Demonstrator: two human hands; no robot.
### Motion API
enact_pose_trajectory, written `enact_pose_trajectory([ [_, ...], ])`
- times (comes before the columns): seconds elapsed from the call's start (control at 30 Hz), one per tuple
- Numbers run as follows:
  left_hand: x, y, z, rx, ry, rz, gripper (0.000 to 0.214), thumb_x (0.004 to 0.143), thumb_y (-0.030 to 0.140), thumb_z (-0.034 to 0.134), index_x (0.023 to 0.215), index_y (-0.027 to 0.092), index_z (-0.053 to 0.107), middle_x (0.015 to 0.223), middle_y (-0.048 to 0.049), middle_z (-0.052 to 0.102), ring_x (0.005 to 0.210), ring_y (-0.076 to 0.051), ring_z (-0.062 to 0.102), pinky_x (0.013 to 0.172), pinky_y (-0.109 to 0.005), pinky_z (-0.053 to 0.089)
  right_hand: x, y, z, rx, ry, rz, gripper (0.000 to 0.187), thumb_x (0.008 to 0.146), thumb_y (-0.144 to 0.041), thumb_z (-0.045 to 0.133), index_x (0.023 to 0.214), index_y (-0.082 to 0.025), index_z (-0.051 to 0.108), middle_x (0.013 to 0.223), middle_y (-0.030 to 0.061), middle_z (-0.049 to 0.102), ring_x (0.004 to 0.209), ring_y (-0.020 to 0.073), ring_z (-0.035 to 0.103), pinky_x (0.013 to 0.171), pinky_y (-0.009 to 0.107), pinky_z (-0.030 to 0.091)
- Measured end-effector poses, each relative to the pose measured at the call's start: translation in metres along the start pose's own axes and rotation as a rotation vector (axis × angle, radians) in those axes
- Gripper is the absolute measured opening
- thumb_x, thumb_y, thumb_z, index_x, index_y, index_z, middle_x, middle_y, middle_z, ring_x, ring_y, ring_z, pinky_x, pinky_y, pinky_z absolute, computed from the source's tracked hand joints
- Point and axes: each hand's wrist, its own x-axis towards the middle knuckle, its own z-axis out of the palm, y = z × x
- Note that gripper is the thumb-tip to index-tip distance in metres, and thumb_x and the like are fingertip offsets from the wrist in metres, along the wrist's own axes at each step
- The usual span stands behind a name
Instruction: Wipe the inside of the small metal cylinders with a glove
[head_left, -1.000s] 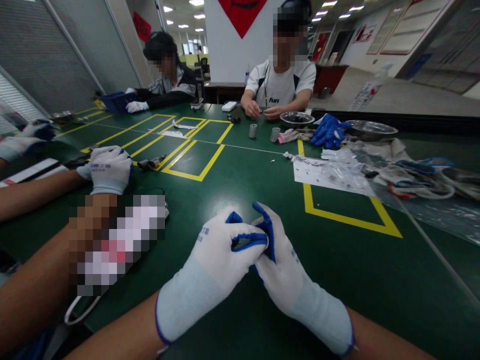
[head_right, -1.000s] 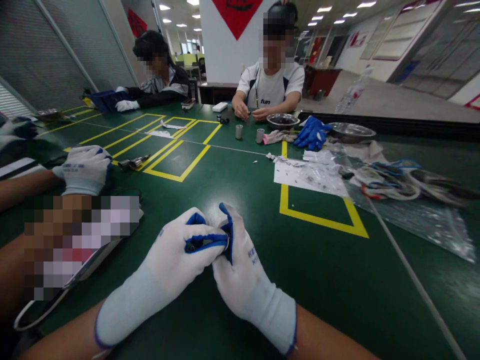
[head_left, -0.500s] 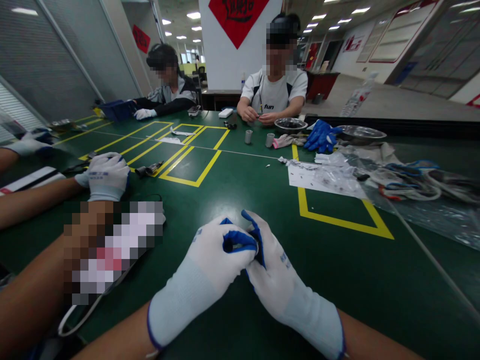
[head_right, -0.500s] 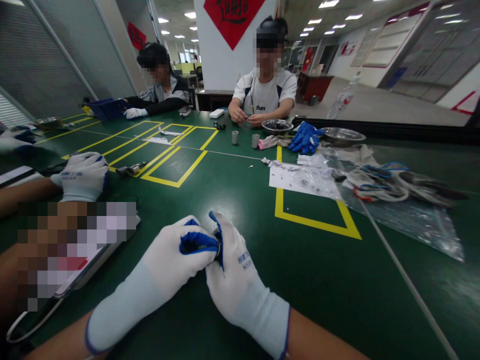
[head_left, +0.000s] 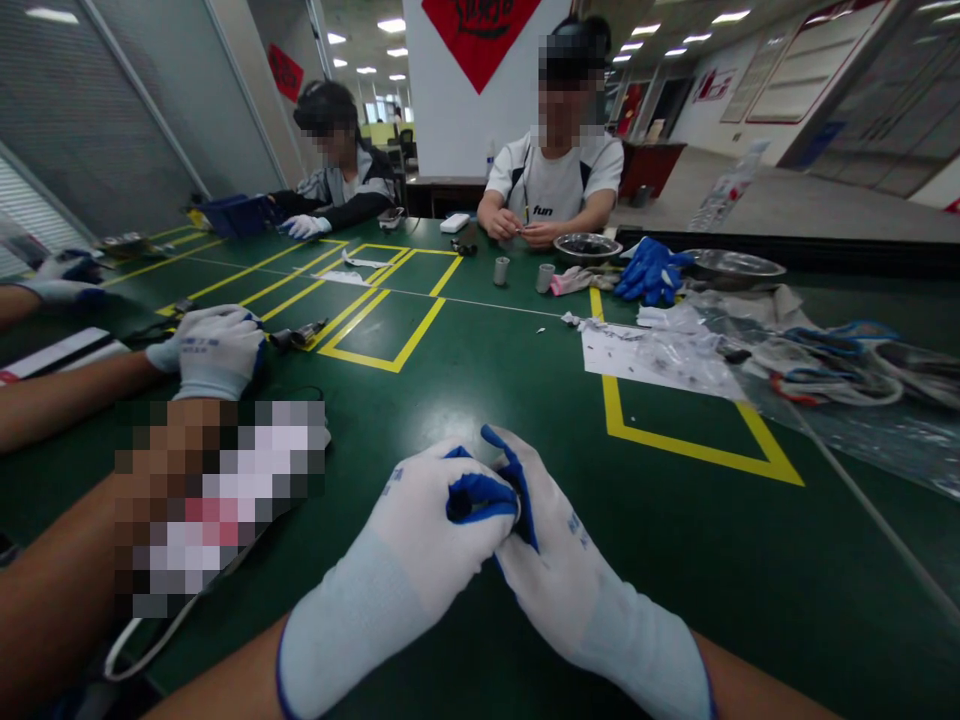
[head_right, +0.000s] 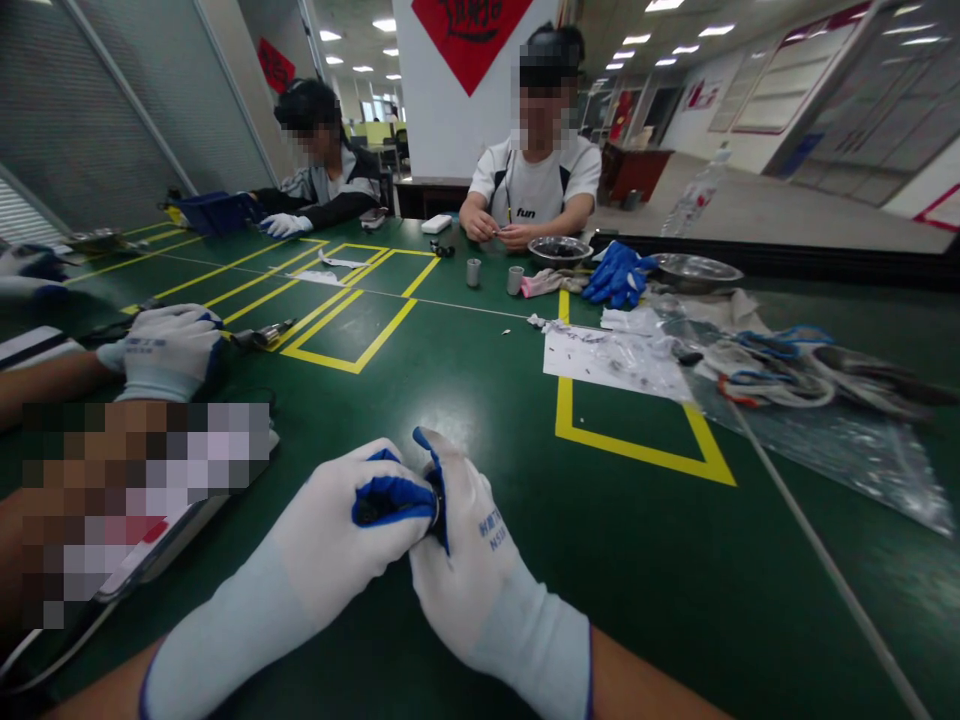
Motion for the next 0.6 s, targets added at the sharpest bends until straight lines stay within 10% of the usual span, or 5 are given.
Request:
enact_pose_trajectory([
  [0.6,0.007,-0.009,-0.012,0.204,-0.040,0.392,0.010,0.092,0.012,0.074,0.090,0.020,0.081,0.100,0.0003,0.076,0.092,-0.015,0.072,0.087,-0.026,0.056,0.011,-0.010,-0.010,0.151,-0.105,-0.028,0.057,0.099,-0.021,0.057,0.155,-0.027,0.048,0.144,0.0131,0.065,0.137,0.0340,0.062,0.118,0.063,0.050],
])
